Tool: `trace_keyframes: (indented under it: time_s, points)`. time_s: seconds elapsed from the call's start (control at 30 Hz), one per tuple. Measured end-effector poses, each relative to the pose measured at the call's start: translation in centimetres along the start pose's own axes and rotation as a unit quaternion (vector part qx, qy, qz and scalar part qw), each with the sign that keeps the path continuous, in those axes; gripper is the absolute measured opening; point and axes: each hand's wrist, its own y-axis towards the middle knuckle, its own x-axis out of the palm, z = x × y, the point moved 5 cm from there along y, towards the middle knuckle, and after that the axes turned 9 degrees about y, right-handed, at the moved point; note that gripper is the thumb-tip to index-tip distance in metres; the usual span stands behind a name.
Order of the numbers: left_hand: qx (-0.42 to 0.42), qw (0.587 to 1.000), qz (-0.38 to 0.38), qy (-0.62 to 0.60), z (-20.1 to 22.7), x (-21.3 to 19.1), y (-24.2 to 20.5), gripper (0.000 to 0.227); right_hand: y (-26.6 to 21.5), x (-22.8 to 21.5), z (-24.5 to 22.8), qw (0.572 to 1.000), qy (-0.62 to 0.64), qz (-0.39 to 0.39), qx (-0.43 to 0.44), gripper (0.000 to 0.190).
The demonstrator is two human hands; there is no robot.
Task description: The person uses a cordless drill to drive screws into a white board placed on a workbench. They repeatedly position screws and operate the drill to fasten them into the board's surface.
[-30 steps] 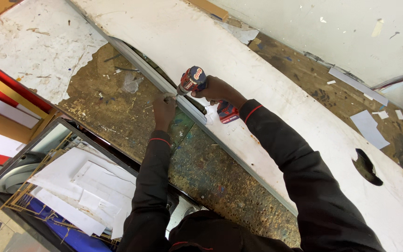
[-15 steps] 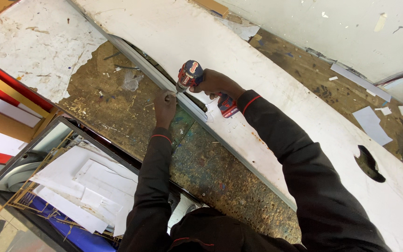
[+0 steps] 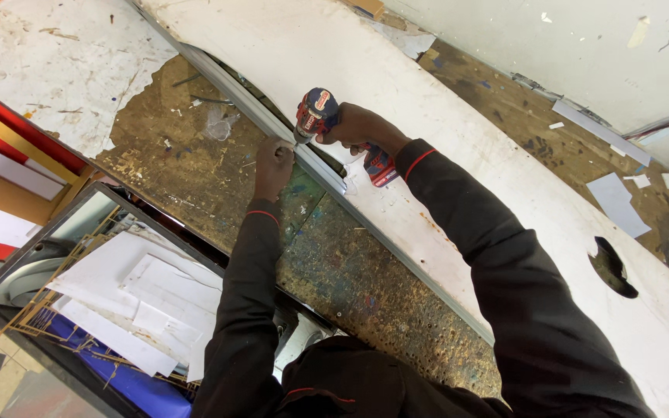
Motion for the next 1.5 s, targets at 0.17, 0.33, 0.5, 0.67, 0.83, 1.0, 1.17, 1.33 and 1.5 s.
trace_keyframes:
  time_s: [0.17,0.33,0.5,0.67,0.83,1.0,1.17,1.33,1.5]
  points:
    - [-0.017,0.999,-0.009,-0.043,0.0,0.0,-0.3,0.012,-0.4,-0.2,-0.9,0.999,-0.05,0.01,0.01,0.038]
    - [-0.012,0.998,-0.027,-0.046,-0.1,0.0,0.0,0.014,-0.1,-0.2,-0.9,0.998,-0.066,0.013,0.013,0.04]
    - [-0.013,0.997,-0.025,-0.072,-0.5,0.2,-0.2,0.016,-0.6,-0.2,-0.9,0.999,-0.042,0.016,0.021,0.034]
    - [-0.014,0.997,-0.021,-0.071,-0.3,0.2,-0.6,0.015,-0.9,-0.1,-0.9,0.999,-0.033,0.02,0.014,0.037]
    - [-0.032,0.998,-0.021,-0.057,-0.6,0.2,-0.4,0.016,-1.4,0.0,-0.4,1.0,0.001,0.02,0.008,0.04]
    - [-0.05,0.997,-0.03,-0.052,-0.6,0.0,-0.6,0.018,-1.7,-0.1,-0.2,0.999,0.03,0.029,-0.007,0.043]
    - [-0.061,0.997,-0.028,-0.033,-0.2,0.1,-0.6,0.022,-1.7,-0.2,0.1,0.999,0.037,0.031,-0.003,0.041]
    - [-0.07,0.998,-0.005,0.007,0.4,-0.1,-0.8,0.044,-3.0,-0.6,1.2,0.997,0.05,0.04,-0.032,0.041]
    - [-0.058,0.992,-0.022,0.113,0.5,1.3,0.1,0.037,-4.7,-1.1,3.0,0.994,0.074,0.065,-0.046,0.046]
